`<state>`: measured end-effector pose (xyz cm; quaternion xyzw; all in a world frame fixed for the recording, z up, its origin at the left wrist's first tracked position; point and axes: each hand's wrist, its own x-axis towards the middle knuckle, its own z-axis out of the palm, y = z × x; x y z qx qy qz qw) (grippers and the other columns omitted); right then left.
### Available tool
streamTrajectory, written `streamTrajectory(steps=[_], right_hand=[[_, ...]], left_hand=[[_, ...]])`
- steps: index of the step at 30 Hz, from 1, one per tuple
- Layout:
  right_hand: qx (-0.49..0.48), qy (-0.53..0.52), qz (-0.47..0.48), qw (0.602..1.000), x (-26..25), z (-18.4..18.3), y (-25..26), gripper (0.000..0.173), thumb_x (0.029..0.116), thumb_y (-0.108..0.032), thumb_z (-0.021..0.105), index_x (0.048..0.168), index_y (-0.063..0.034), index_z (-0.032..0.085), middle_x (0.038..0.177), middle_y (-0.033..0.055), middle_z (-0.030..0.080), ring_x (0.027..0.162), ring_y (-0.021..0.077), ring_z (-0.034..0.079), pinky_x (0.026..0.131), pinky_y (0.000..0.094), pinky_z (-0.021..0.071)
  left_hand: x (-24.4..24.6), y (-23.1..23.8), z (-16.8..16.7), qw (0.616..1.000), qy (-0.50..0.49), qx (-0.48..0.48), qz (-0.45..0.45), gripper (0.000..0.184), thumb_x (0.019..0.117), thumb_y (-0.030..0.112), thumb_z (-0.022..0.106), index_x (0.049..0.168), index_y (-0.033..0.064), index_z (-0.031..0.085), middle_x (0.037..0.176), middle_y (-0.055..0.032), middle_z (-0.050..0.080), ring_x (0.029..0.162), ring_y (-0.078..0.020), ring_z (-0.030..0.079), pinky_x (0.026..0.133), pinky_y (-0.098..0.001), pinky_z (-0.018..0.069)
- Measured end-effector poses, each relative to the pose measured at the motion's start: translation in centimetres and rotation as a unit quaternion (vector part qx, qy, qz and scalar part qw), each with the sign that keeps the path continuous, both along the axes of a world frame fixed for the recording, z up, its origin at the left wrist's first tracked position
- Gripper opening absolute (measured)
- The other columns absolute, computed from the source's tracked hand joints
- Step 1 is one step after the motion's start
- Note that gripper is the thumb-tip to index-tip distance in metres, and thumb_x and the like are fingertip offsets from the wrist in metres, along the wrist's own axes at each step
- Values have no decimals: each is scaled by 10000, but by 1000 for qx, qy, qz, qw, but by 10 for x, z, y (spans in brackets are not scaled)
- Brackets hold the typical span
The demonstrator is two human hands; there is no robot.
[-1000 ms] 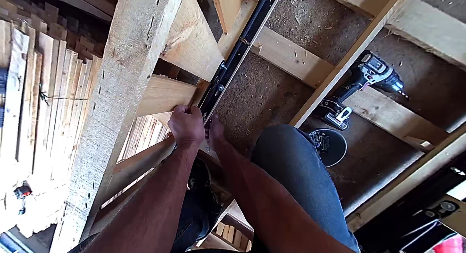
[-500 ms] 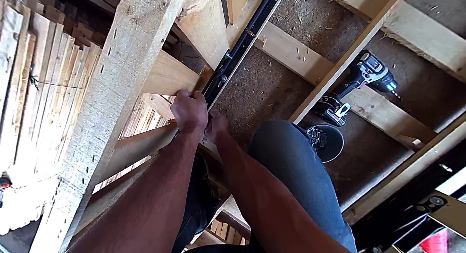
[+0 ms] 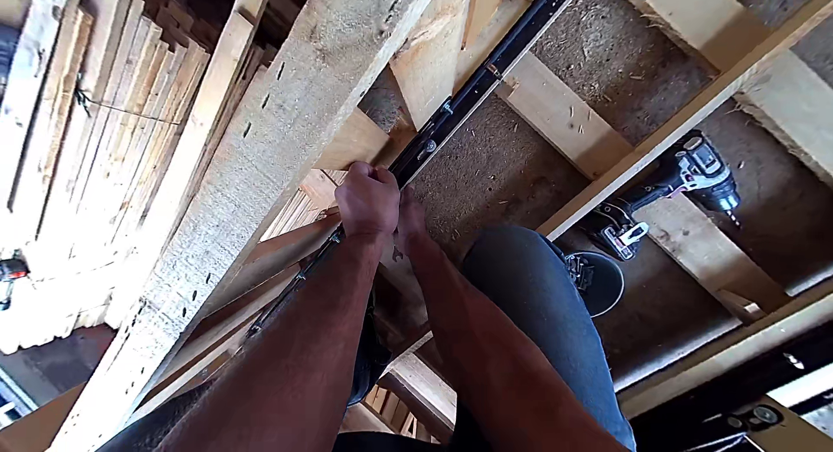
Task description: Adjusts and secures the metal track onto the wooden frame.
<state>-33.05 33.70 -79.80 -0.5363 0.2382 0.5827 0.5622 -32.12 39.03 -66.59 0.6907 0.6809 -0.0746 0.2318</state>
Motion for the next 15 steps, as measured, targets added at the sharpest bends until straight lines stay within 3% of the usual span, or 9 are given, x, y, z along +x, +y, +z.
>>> streamTrajectory(steps=[3, 5, 8, 10, 12, 13, 14, 15], right_hand=[[6, -7, 11, 1000, -1, 2, -2, 660, 1070, -637, 214, 990, -120, 616, 623, 23, 503, 451, 139, 425, 404, 306, 367], [-17, -19, 68, 997, 3, 6, -4, 638, 1097, -582, 233, 892, -99, 596, 576, 22, 518, 406, 127, 433, 372, 288, 367], [-26, 16, 154, 988, 10, 10, -14, 482, 1107, -472, 312, 974, -100, 588, 632, 29, 566, 443, 141, 499, 401, 314, 443], [-16, 48, 190, 980, 12, 11, -21, 289, 1078, -354, 432, 1009, -119, 586, 632, 7, 505, 459, 140, 488, 433, 328, 476], [-4, 46, 240, 970, 7, 13, -26, 147, 1039, -241, 514, 968, -125, 569, 646, -3, 481, 465, 116, 438, 433, 294, 428], [10, 26, 263, 964, 4, 14, -27, 114, 1033, -209, 541, 992, -111, 584, 685, 17, 532, 472, 110, 434, 432, 281, 401], [22, -4, 289, 957, 2, 14, -29, 121, 1036, -209, 568, 1011, -95, 602, 721, 41, 581, 476, 116, 450, 432, 280, 397], [27, -45, 319, 946, 1, 14, -28, 158, 1042, -229, 575, 977, -87, 596, 696, 47, 563, 459, 126, 456, 420, 289, 407]], left_hand=[[-1, 0, -1, 1000, -2, -2, 1, 234, 1006, 290, 559, 953, 91, 670, 845, -92, 695, 838, -264, 698, 728, -499, 542], [1, 1, 0, 1000, -1, -4, 1, 228, 1009, 292, 557, 955, 97, 664, 841, -85, 692, 834, -254, 698, 722, -486, 544], [-1, 0, -1, 1000, 5, -9, 2, 227, 1016, 303, 549, 958, 111, 656, 828, -74, 691, 815, -238, 701, 708, -464, 548], [-1, 1, -1, 1000, 2, -13, 0, 230, 1021, 306, 550, 957, 108, 650, 826, -82, 687, 809, -246, 699, 707, -471, 549], [0, 1, 1, 1000, -2, -19, -1, 227, 1021, 303, 553, 966, 104, 650, 834, -91, 689, 814, -257, 700, 709, -481, 548], [-1, 2, 2, 1000, -6, -21, 0, 220, 1014, 291, 554, 968, 100, 654, 834, -98, 690, 813, -262, 700, 707, -487, 547], [-1, 1, 2, 1000, -7, -22, -1, 217, 1013, 286, 552, 962, 101, 651, 827, -96, 687, 808, -260, 698, 702, -484, 543], [-2, 0, 2, 1000, -11, -22, -2, 217, 1015, 286, 552, 958, 101, 650, 821, -92, 685, 803, -258, 696, 699, -480, 541]])
